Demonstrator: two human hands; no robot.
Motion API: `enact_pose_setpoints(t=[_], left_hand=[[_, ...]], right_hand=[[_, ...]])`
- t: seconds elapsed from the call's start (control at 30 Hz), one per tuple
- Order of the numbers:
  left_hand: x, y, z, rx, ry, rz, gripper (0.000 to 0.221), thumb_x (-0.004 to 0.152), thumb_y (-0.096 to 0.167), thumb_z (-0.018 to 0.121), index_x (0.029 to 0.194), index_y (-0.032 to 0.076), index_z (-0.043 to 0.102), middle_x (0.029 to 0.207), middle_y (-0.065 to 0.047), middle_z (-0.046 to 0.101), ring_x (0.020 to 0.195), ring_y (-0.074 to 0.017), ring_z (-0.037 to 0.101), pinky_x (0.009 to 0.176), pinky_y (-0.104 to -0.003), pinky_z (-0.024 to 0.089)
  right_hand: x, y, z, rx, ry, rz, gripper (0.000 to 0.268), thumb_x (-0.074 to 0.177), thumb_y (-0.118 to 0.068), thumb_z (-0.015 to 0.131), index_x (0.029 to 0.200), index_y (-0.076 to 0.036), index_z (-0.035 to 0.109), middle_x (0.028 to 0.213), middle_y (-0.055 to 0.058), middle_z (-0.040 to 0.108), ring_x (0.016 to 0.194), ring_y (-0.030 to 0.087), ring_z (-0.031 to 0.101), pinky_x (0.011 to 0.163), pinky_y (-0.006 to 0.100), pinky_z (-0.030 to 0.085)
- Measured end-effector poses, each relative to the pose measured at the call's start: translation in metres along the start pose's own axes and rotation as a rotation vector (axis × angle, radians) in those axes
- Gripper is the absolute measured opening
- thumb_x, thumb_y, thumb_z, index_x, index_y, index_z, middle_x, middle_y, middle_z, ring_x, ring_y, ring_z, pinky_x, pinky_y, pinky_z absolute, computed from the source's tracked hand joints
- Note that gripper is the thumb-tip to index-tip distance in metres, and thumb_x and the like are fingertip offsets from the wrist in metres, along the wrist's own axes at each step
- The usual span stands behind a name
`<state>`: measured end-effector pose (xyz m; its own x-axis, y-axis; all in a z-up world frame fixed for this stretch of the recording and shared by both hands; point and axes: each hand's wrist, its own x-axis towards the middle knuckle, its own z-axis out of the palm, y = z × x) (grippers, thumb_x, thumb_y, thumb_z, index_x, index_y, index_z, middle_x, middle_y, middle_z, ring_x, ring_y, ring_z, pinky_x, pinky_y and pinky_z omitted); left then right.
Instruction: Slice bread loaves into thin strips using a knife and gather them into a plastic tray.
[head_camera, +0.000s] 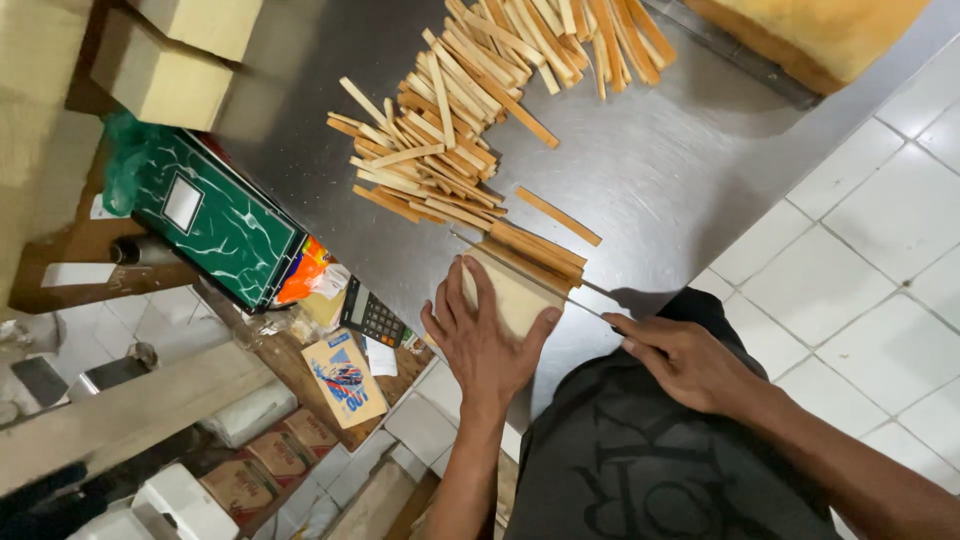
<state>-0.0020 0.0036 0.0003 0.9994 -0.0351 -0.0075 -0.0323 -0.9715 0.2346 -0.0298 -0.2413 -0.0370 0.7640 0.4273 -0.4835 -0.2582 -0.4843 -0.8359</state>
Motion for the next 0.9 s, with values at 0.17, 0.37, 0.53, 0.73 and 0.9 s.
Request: enact_pose_setpoints(t=[0.17,0.37,0.53,0.73,0.9], left_hand=[[0.001,-0.002,0.004,0.005,-0.009,0.011,0.113,0.084,0.078,0.064,0.16,0.0,0.033,0.159,-0.025,0.035,0.147,-0.0404,0.03,0.118,-0.064,0.013],[0.004,-0.002,0.005,0.01,0.01,-0.002,0.114,0.083,0.079,0.062,0.159,0.0,0.034,0.158,-0.025,0.036,0.147,-0.0398,0.029,0.117,-0.063,0.013],[0.004,-0.001,0.004,-0.001,0.004,0.008,0.112,0.084,0.078,0.062,0.159,-0.001,0.036,0.16,-0.025,0.035,0.147,-0.0399,0.03,0.118,-0.062,0.014],[0.003,-0.003,0.004,0.037,0.004,0.006,0.11,0.084,0.076,0.064,0.158,-0.001,0.037,0.16,-0.025,0.035,0.148,-0.04,0.029,0.118,-0.064,0.013],[0.005,-0.001,0.001,0.021,0.01,-0.009,0.112,0.083,0.077,0.064,0.158,-0.002,0.037,0.16,-0.025,0.035,0.147,-0.0397,0.03,0.118,-0.063,0.013]], right_hand=[[0.026,-0.03,-0.001,-0.013,0.02,0.046,0.047,0.101,-0.026,0.055,0.148,-0.025,0.055,0.079,0.018,0.066,0.065,0.028,0.062,0.069,0.041,0.051],[-0.002,-0.001,-0.01,0.016,0.012,0.022,0.05,0.099,-0.026,0.054,0.149,-0.022,0.055,0.084,0.015,0.071,0.067,0.024,0.066,0.068,0.04,0.053],[0.01,-0.005,-0.006,-0.002,-0.003,0.055,0.048,0.1,-0.026,0.053,0.148,-0.021,0.056,0.09,0.016,0.073,0.068,0.029,0.067,0.07,0.041,0.054],[0.023,0.007,0.012,0.002,0.116,-0.128,0.04,0.102,-0.024,0.057,0.141,-0.015,0.06,0.098,0.018,0.074,0.073,0.031,0.069,0.07,0.041,0.055],[-0.002,0.009,-0.005,-0.005,0.012,-0.003,0.048,0.098,-0.023,0.055,0.146,-0.019,0.056,0.085,0.018,0.072,0.068,0.03,0.068,0.068,0.042,0.053]])
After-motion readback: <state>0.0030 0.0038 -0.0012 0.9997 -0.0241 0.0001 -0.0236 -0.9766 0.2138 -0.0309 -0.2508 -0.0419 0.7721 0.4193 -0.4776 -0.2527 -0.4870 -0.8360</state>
